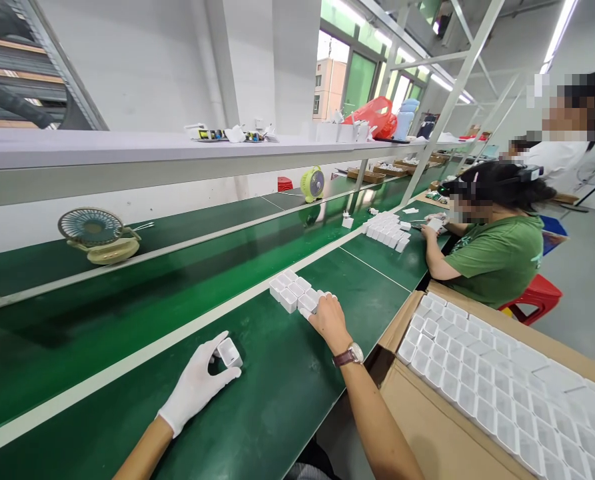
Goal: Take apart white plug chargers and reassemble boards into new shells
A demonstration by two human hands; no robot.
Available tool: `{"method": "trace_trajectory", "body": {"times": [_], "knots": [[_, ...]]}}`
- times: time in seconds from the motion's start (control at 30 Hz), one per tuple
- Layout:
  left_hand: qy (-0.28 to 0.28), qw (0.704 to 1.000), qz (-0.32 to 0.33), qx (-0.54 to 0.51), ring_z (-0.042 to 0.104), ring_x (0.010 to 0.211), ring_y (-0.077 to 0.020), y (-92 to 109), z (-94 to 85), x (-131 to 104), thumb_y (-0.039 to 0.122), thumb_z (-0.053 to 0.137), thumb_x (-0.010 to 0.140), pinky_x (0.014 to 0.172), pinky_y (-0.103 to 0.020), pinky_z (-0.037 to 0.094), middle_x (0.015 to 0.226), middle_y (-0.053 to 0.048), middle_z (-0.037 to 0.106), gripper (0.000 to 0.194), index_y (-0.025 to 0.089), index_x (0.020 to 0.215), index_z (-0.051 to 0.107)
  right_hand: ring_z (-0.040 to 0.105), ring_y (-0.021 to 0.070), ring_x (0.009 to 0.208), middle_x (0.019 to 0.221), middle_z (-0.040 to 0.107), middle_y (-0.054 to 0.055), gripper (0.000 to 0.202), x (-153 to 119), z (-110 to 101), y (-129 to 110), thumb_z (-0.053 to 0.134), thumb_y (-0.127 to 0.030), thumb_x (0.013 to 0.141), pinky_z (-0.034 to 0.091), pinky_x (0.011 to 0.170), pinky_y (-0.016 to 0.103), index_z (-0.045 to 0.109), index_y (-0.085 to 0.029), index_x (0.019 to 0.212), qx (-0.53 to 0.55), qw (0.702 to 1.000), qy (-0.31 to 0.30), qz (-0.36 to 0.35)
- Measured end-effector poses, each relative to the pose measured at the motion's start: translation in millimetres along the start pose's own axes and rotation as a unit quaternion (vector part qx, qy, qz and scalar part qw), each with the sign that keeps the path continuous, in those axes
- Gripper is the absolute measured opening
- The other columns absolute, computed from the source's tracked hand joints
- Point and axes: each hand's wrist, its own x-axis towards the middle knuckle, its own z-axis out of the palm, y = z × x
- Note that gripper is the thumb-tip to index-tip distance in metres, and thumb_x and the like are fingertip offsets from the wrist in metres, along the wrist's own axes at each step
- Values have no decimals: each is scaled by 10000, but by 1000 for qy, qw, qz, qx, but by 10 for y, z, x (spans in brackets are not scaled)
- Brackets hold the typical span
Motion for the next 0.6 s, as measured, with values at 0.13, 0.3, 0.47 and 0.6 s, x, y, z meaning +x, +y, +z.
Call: {"method": "trace_trajectory", "body": {"times": [0.13, 0.3, 0.47, 0.6], "knots": [[10, 1000, 7, 2, 590, 1178, -306, -9, 0, -3, 497, 710, 762, 1034, -464, 472, 1284, -78, 603, 796, 292, 1477, 429, 609, 293, 933, 979, 650, 156, 458, 22, 20, 14, 618, -543, 891, 418, 798, 334, 634, -113, 1048, 2, 1000, -2, -1], [4, 1000, 12, 0, 581, 1181, -320, -17, -9, -10, 517, 694, 778, 1030, -497, 467, 1284, -89, 590, 796, 296, 1487, 407, 612, 327, 1020, 1089, 650, 201, 617, -11, -5, 71, 668, -532, 861, 436, 871, 372, 575, -62, 1250, 8, 1000, -4, -15], [-6, 1000, 6, 0, 568, 1189, -325, -21, -10, -10, 536, 693, 779, 1023, -507, 467, 1293, -91, 574, 806, 308, 1490, 388, 598, 341, 1094, 1196, 630, 219, 558, -177, -89, 242, 677, -311, 855, 442, 927, 403, 533, -60, 1332, 9, 999, -16, -34], [-3, 1000, 2, 5, 571, 1187, -320, -8, -11, -2, 538, 696, 776, 1014, -485, 473, 1302, -85, 576, 807, 308, 1488, 394, 626, 298, 989, 1066, 671, 175, 374, -247, -93, 342, 525, -102, 843, 462, 849, 371, 607, -91, 1208, 3, 1000, -21, -18]]}}
